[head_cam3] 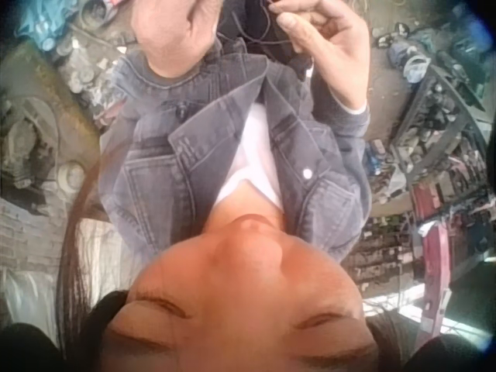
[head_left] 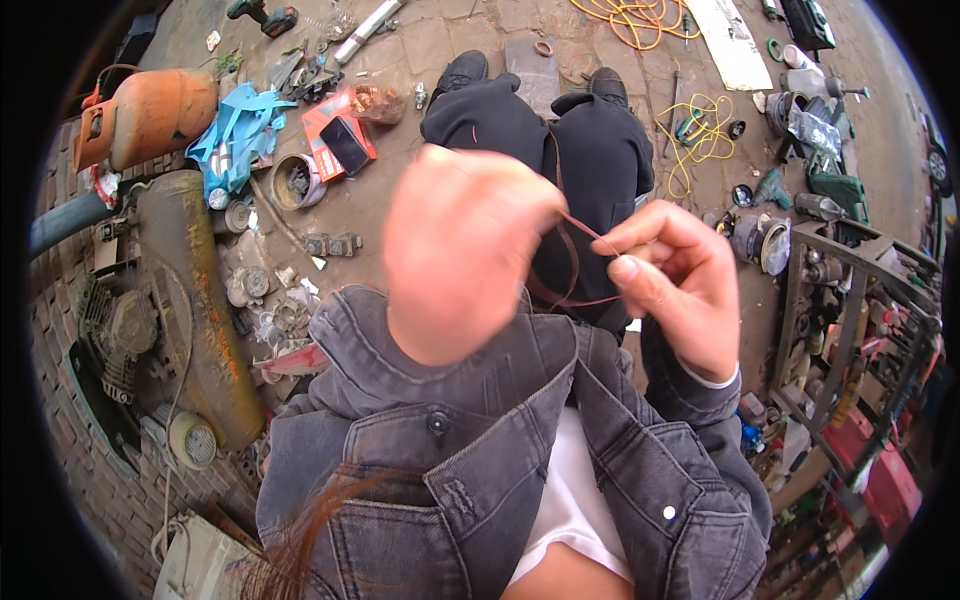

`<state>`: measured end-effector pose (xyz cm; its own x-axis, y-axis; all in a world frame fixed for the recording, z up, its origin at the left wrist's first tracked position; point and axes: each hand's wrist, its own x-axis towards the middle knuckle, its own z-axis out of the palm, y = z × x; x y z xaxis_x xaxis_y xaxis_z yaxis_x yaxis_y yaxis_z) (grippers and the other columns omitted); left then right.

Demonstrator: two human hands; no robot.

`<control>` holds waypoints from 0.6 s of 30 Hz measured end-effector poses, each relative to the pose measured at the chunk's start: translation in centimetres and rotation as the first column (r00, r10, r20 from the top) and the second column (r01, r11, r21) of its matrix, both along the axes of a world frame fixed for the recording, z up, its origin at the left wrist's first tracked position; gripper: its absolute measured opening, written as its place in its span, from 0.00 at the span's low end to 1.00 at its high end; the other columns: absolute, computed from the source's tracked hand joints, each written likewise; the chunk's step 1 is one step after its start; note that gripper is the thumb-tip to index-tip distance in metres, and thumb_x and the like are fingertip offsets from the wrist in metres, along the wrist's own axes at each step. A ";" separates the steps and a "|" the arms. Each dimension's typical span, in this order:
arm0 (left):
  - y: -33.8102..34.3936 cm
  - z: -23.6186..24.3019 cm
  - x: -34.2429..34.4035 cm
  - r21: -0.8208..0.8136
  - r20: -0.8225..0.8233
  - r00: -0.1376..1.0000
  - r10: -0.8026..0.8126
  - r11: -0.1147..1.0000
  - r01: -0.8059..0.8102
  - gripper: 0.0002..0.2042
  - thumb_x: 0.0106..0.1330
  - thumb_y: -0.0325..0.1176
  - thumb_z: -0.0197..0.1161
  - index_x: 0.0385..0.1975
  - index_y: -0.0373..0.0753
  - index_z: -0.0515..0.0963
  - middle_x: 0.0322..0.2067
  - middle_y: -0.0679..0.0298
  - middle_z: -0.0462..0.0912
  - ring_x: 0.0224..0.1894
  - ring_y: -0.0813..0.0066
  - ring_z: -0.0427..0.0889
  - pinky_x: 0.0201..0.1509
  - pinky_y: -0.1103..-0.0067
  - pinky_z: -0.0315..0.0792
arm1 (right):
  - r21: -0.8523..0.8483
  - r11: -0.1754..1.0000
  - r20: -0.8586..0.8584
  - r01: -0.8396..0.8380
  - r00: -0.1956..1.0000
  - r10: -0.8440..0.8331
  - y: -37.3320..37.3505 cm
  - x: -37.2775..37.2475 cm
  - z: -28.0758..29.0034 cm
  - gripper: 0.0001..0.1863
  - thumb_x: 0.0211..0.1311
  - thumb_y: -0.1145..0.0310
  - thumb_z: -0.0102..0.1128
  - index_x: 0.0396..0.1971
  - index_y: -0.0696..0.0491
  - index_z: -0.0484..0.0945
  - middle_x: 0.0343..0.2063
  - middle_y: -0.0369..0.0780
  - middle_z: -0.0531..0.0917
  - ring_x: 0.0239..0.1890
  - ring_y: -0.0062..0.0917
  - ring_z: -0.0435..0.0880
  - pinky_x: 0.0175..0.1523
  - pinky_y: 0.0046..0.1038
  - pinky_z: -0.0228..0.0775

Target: The person strips the insulation from a red wire using a utility knife, then twists the exposed strands. They also handle a black wire and a metal rod, moving around a cluttered workshop floor.

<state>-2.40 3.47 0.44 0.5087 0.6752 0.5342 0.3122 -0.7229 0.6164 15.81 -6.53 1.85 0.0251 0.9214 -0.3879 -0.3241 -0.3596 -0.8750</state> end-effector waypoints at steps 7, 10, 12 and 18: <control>4.6 -1.3 -4.8 -0.087 0.141 0.866 0.479 0.878 -0.471 0.02 0.62 0.22 0.63 0.32 0.36 0.78 0.31 0.68 0.76 0.32 0.81 0.72 0.35 0.85 0.66 | -0.028 0.999 0.269 0.017 0.963 -0.009 -2.5 6.2 -0.4 0.10 0.61 0.67 0.64 0.28 0.59 0.79 0.22 0.31 0.78 0.21 0.08 0.68 0.26 0.14 0.57; 6.4 -1.8 -7.0 -0.126 0.214 0.813 0.542 0.840 -0.527 0.01 0.65 0.23 0.62 0.33 0.33 0.78 0.32 0.71 0.74 0.31 0.85 0.71 0.35 0.87 0.66 | 0.024 0.998 0.260 0.064 0.963 -0.068 -3.4 8.0 -1.2 0.10 0.61 0.67 0.64 0.28 0.59 0.79 0.24 0.33 0.80 0.22 0.10 0.68 0.27 0.15 0.58; 7.5 -1.5 -8.2 -0.109 0.155 0.812 0.563 0.827 -0.552 0.02 0.65 0.24 0.62 0.34 0.33 0.78 0.32 0.71 0.74 0.32 0.85 0.71 0.35 0.87 0.67 | 0.044 0.993 0.291 0.105 0.950 -0.113 -3.8 8.5 -1.5 0.10 0.62 0.67 0.63 0.28 0.60 0.78 0.23 0.34 0.79 0.22 0.11 0.68 0.27 0.15 0.58; 11.3 0.8 -9.4 -0.269 0.170 0.861 0.478 0.864 -0.426 0.05 0.66 0.26 0.63 0.38 0.33 0.80 0.32 0.69 0.79 0.36 0.85 0.75 0.42 0.87 0.70 | 0.150 0.960 0.298 0.235 0.916 -0.270 -4.5 8.9 -1.4 0.08 0.63 0.70 0.61 0.29 0.60 0.78 0.24 0.34 0.80 0.22 0.10 0.69 0.28 0.15 0.59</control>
